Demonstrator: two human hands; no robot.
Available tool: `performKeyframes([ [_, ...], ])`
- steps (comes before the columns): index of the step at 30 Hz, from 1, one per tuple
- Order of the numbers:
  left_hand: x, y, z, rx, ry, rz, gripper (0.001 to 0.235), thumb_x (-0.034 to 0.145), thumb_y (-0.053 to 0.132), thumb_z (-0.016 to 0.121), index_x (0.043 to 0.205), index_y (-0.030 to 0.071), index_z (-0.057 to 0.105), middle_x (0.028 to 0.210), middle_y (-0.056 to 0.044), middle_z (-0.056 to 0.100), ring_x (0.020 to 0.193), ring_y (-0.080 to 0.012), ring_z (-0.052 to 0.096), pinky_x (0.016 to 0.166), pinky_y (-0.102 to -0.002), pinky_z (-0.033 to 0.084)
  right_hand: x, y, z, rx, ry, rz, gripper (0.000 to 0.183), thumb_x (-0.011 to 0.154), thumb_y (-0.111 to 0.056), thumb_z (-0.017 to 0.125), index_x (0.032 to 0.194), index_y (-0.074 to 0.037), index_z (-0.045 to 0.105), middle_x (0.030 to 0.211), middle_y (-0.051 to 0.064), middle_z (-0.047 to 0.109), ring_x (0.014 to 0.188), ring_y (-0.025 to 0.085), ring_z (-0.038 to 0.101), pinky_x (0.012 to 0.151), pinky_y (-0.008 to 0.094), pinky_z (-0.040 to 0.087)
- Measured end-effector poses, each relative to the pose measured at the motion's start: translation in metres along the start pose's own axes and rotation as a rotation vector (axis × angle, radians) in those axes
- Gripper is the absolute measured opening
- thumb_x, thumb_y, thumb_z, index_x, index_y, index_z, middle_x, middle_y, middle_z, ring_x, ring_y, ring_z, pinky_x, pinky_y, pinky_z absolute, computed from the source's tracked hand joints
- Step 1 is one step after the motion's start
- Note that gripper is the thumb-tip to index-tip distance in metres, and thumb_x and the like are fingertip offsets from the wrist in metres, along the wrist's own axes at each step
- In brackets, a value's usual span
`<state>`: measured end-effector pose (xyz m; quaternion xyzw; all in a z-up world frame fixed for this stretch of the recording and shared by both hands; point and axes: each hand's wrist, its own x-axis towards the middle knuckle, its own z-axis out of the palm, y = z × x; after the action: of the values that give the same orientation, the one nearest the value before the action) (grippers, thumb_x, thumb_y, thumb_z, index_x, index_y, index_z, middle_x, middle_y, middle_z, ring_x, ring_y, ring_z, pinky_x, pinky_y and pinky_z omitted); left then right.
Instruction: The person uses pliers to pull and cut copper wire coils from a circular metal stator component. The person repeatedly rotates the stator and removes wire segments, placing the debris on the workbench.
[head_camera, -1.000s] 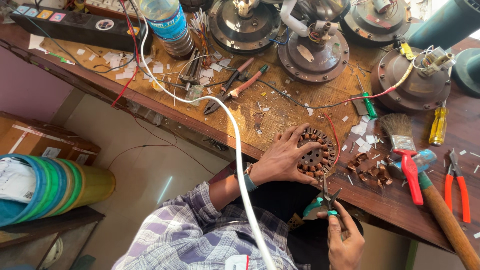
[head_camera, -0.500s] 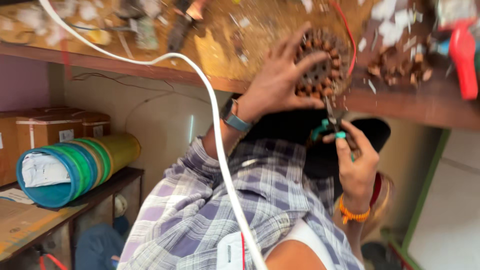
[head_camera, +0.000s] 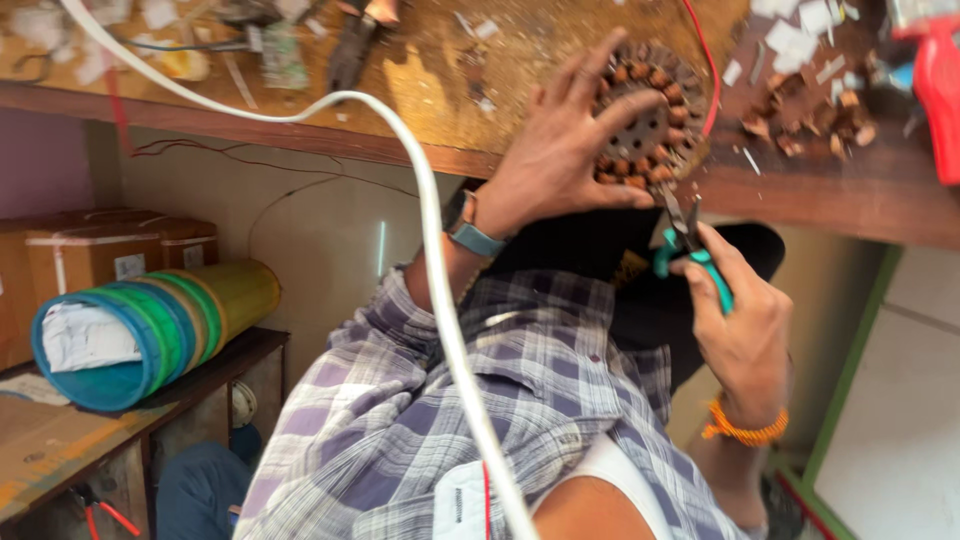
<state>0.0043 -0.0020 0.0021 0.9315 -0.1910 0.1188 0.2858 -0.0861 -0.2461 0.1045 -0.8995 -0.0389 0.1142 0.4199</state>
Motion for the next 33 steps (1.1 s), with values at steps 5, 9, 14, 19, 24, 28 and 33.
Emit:
performKeyframes([
  [5,0.002,0.014,-0.024,-0.086,0.034,-0.002,0.101,0.064,0.082,0.083,0.145,0.029,0.051,0.165,-0.020,0.020,0.146,-0.0518,0.031,0.118,-0.069,0.034,0.011,-0.023,-0.007,-0.284,0.037,-0.193,0.040,0.099,-0.011,0.064,0.138,-0.013,0.066,0.111,0.023,0.071,0.098,0.039,0.070,0.081,0.044,0.054],
  [9,0.010,0.028,-0.043,-0.168,-0.068,-0.144,0.097,0.059,0.080,0.081,0.140,0.030,0.058,0.164,-0.023,0.024,0.146,-0.0529,0.030,0.111,-0.071,0.031,0.015,-0.028,-0.003,-0.407,0.071,-0.099,0.039,0.098,-0.023,0.068,0.137,-0.022,0.069,0.101,0.025,0.071,0.093,0.044,0.069,0.078,0.050,0.055],
  [14,0.017,0.051,-0.035,-0.093,-0.050,-0.271,0.086,0.061,0.078,0.078,0.133,0.033,0.063,0.163,-0.021,0.028,0.148,-0.0515,0.026,0.105,-0.071,0.030,0.012,-0.018,0.008,-0.365,0.106,0.009,0.043,0.096,-0.029,0.070,0.139,-0.026,0.069,0.095,0.023,0.073,0.086,0.039,0.073,0.075,0.047,0.056],
  [19,0.014,0.050,-0.022,-0.050,0.027,-0.273,0.074,0.074,0.072,0.076,0.135,0.035,0.060,0.167,-0.015,0.031,0.155,-0.0428,0.027,0.108,-0.066,0.033,0.011,0.003,0.013,-0.330,0.143,0.014,0.043,0.094,-0.030,0.072,0.137,-0.025,0.069,0.102,0.017,0.075,0.089,0.033,0.073,0.078,0.043,0.057],
  [24,0.014,0.046,-0.023,-0.054,-0.005,-0.264,0.073,0.073,0.069,0.076,0.136,0.036,0.059,0.165,-0.013,0.031,0.152,-0.0416,0.027,0.104,-0.064,0.034,0.016,0.027,0.024,-0.464,0.250,-0.141,0.053,0.090,-0.036,0.077,0.138,-0.015,0.068,0.107,0.020,0.067,0.102,0.038,0.066,0.090,0.046,0.054],
  [28,0.014,0.047,-0.024,-0.057,-0.014,-0.262,0.069,0.076,0.068,0.074,0.136,0.037,0.059,0.166,-0.012,0.031,0.154,-0.0398,0.028,0.105,-0.064,0.036,0.016,0.047,0.031,-0.093,0.054,0.021,0.071,0.088,-0.032,0.072,0.151,-0.008,0.050,0.113,0.021,0.072,0.103,0.037,0.069,0.087,0.046,0.054],
  [33,0.014,0.047,-0.025,-0.006,-0.019,-0.255,0.072,0.077,0.070,0.076,0.139,0.037,0.058,0.166,-0.013,0.031,0.153,-0.0407,0.028,0.105,-0.066,0.036,0.016,0.062,0.043,-0.235,-0.040,0.359,0.047,0.098,-0.037,0.069,0.136,-0.010,0.064,0.104,0.022,0.076,0.093,0.033,0.074,0.086,0.042,0.058],
])
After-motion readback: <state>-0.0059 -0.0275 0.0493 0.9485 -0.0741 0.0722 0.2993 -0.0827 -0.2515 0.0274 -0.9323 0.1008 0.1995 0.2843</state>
